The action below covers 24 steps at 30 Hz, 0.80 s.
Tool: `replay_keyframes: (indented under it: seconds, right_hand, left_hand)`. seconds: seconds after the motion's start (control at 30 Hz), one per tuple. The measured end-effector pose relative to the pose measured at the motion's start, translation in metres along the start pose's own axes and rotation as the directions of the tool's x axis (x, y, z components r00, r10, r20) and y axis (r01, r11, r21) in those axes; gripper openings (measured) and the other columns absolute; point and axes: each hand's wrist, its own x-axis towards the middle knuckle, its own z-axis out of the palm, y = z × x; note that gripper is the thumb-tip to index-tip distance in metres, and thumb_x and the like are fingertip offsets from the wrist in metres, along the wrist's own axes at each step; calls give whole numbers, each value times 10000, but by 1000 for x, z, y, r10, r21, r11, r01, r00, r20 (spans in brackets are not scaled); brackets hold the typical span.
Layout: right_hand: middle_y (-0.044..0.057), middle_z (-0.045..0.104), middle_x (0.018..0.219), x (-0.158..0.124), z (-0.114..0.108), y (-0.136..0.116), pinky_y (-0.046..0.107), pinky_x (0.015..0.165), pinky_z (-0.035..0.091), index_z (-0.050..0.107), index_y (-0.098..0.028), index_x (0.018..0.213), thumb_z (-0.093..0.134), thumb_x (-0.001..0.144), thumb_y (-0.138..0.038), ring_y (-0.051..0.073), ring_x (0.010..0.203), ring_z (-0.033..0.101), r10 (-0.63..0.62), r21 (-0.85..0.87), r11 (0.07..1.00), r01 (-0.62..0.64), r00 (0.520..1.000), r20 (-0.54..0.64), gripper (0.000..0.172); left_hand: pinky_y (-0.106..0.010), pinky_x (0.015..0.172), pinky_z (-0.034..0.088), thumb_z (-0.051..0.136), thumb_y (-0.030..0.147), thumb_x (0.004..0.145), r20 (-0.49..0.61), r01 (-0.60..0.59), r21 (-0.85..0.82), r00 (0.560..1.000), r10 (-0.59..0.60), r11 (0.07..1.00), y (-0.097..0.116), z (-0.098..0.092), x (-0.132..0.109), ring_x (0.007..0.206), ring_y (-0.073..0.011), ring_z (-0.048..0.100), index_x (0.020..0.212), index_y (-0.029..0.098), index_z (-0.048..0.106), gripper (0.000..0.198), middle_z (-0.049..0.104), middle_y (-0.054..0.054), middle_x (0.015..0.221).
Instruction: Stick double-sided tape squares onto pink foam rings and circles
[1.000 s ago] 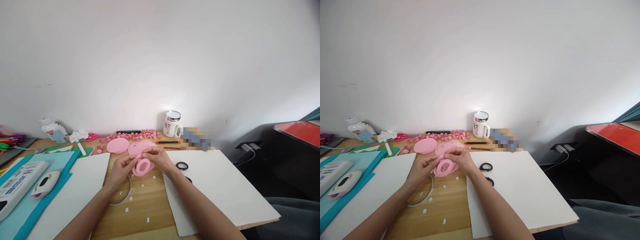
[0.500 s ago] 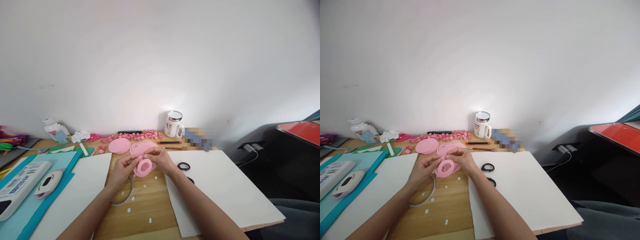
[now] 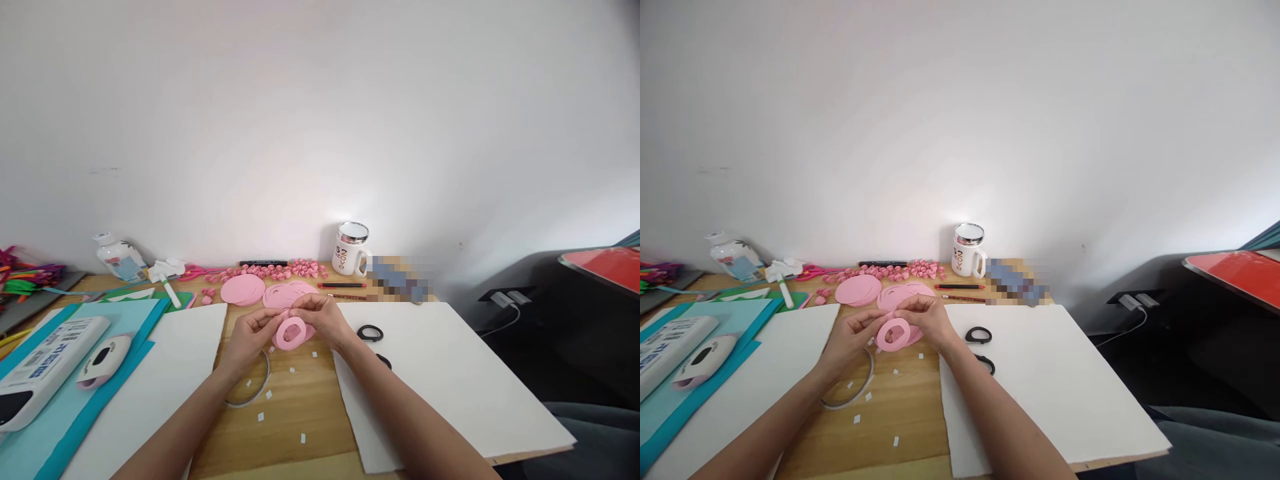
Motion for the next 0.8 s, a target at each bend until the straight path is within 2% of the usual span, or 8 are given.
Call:
replay_keyframes:
  seconds: [0.2,0.3,0.53,0.8]
  right_hand:
    - [30,681,743,-1,1,-3,267,646,471,679,-167,758,730,549,-288,142,659,607,40,-2,999,-40,998,37,247]
    - [26,678,718,-1,1,-4,268,648,471,679,-166,763,729,549,-289,141,652,608,30,11,999,-30,999,40,252]
    - [-6,655,651,1,0,-1,237,581,459,663,-173,659,755,495,-284,113,580,572,-18,-55,998,17,1000,-20,219]
    - [34,683,807,-2,0,-4,282,688,473,684,-183,795,695,595,-322,146,705,604,-12,-60,998,14,999,35,243]
  left_hand:
    - [-202,496,435,632,328,685,-28,-15,-7,999,14,1000,2,0,0,605,-141,573,927,127,652,315,682,-61,743]
    - [-214,528,446,629,333,688,-42,-24,-1,999,24,1000,2,1,1,633,-150,581,925,130,653,313,684,-61,757]
    - [-189,406,376,628,349,687,0,4,-15,1000,-4,1000,-1,1,1,476,-112,515,968,136,643,353,658,-29,619]
    - [-212,443,420,641,364,670,-5,-7,-14,1000,7,1000,2,0,2,500,-130,551,986,152,646,381,674,-29,634]
